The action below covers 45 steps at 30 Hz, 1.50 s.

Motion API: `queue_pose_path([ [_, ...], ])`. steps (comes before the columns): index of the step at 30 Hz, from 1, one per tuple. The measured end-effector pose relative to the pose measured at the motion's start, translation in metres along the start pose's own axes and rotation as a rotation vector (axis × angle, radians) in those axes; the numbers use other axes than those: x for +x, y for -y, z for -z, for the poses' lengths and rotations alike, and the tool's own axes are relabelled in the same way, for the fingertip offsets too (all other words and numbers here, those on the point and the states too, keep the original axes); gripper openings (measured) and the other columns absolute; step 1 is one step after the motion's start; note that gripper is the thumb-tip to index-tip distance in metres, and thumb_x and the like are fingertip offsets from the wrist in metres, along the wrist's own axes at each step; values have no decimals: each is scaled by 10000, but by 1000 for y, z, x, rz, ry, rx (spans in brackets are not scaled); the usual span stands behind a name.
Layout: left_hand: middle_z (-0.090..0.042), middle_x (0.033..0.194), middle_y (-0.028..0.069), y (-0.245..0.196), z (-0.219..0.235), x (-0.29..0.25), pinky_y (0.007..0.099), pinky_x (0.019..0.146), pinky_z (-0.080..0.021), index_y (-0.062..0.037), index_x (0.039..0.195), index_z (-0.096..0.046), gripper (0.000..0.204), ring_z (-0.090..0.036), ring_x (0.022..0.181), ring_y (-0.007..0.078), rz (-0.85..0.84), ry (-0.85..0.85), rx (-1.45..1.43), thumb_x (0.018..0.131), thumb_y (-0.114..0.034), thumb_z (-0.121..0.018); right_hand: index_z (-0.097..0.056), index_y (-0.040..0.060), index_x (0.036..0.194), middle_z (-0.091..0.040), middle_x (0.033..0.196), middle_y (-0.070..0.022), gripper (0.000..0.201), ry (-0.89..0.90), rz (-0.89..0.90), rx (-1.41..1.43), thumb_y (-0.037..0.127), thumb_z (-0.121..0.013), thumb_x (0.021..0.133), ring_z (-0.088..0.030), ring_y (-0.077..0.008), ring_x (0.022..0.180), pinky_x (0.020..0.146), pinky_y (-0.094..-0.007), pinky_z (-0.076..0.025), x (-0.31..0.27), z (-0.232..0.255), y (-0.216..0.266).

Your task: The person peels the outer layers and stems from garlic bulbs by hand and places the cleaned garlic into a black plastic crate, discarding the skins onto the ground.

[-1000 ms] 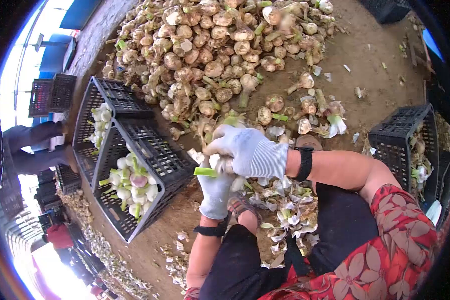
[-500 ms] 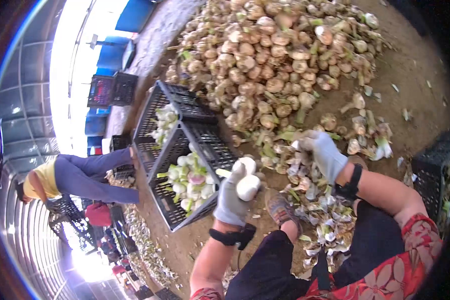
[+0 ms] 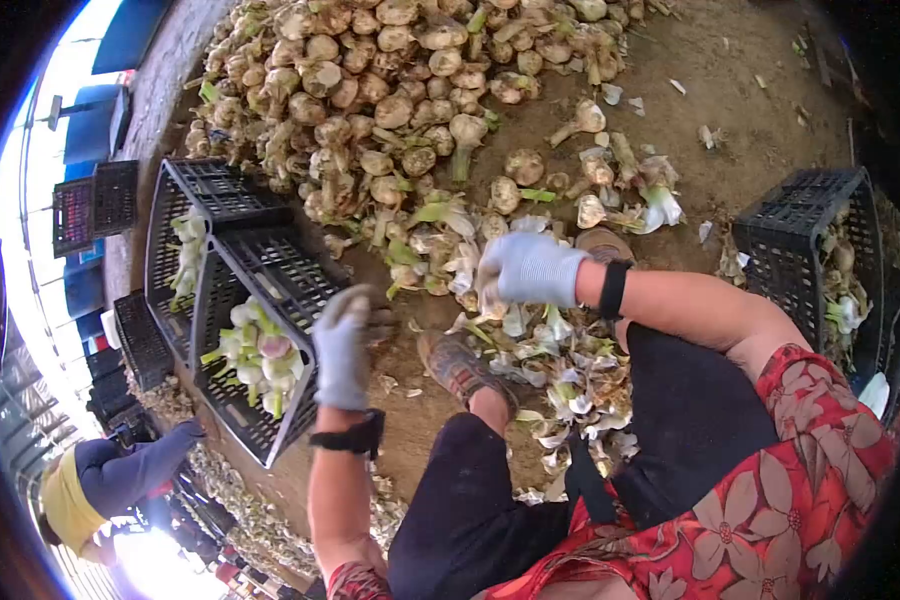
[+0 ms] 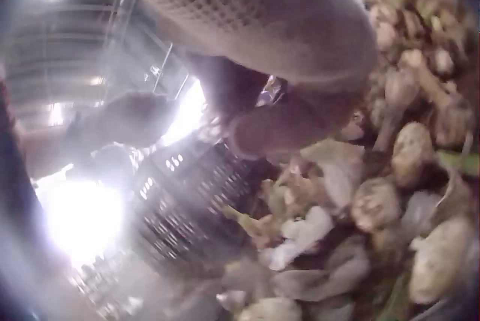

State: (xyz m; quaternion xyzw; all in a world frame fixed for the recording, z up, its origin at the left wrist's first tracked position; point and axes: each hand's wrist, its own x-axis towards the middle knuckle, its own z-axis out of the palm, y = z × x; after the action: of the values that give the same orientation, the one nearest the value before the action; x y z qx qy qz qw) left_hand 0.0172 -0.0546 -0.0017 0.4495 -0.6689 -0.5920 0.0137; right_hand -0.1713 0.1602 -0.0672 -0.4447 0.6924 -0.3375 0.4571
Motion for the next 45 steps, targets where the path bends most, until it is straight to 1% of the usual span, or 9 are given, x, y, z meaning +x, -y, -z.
queue_pose_path([
  [3, -669, 904, 144, 79, -30, 27, 336, 715, -496, -20, 1053, -664, 215, -639, 797, 234, -337, -275, 605, 876, -112, -582, -691, 25, 913, -682, 914, -161, 438, 262, -106, -151, 429, -695, 743, -653, -311, 898, 767, -414, -505, -15, -8, 28],
  [5, -590, 1142, 229, 91, -39, 29, 382, 845, -473, -32, 1147, -624, 305, -604, 972, 315, -114, -375, 726, 856, -115, -590, -677, 12, 958, -675, 948, -186, 454, 233, -94, -97, 420, -686, 759, -643, -324, 939, 794, -420, -494, -23, -24, 19],
  [12, -341, 1384, 308, 112, -67, 66, 437, 1038, -370, -35, 1374, -427, 648, -430, 1231, 458, -213, -472, 568, 803, -206, -683, -669, 48, 979, -669, 960, -202, 377, 91, -176, -1, 388, -596, 836, -631, -359, 940, 827, -425, -482, -21, -38, 2],
  [16, -533, 1110, 190, 111, -50, 92, 391, 898, -452, 5, 1227, -493, 481, -573, 975, 331, -178, -509, 483, 798, -103, -683, -676, 45, 1020, -675, 959, -192, 505, 425, -250, -106, 507, -587, 837, -638, -355, 897, 801, -425, -494, -13, -28, 10],
  [20, -534, 1103, 97, 63, -63, 45, 298, 828, -468, 20, 1253, -422, 540, -540, 929, 171, -15, -442, -261, 825, -135, -712, -670, 22, 1055, -690, 975, -166, 613, 76, -256, 54, 583, -615, 815, -659, -282, 904, 818, -376, -500, -10, -2, 20],
  [26, -546, 1128, 84, 10, -94, -20, 290, 912, -451, 36, 1230, -478, 543, -551, 1006, 160, -298, -165, -395, 771, -57, -751, -647, -4, 1051, -674, 885, -62, 496, -94, -217, 769, 425, -739, 818, -601, -120, 776, 687, -278, -495, 14, 14, 49],
  [32, -589, 1094, 72, 6, -100, -21, 234, 775, -494, 23, 1211, -516, 483, -581, 932, 112, -516, -145, -184, 772, 14, -718, -652, 0, 983, -597, 739, -9, 384, -127, -186, 704, 355, -721, 854, -537, -89, 649, 540, -245, -435, 21, 16, 65],
  [39, -602, 1075, 109, -4, -89, -32, 305, 776, -543, 59, 1237, -470, 527, -622, 912, 158, -120, -16, -628, 803, -118, -711, -657, 7, 957, -640, 717, -43, 250, 21, -200, 992, 249, -663, 897, -599, -107, 576, 520, -242, -492, 21, 20, 50],
  [45, -578, 1128, 86, -9, -90, -27, 288, 871, -487, 38, 1227, -508, 505, -591, 986, 159, -303, -90, -520, 767, -1, -711, -641, 33, 1059, -625, 847, -10, 392, 95, -192, 1117, 383, -674, 885, -609, -92, 710, 542, -252, -527, 18, 35, 60],
])
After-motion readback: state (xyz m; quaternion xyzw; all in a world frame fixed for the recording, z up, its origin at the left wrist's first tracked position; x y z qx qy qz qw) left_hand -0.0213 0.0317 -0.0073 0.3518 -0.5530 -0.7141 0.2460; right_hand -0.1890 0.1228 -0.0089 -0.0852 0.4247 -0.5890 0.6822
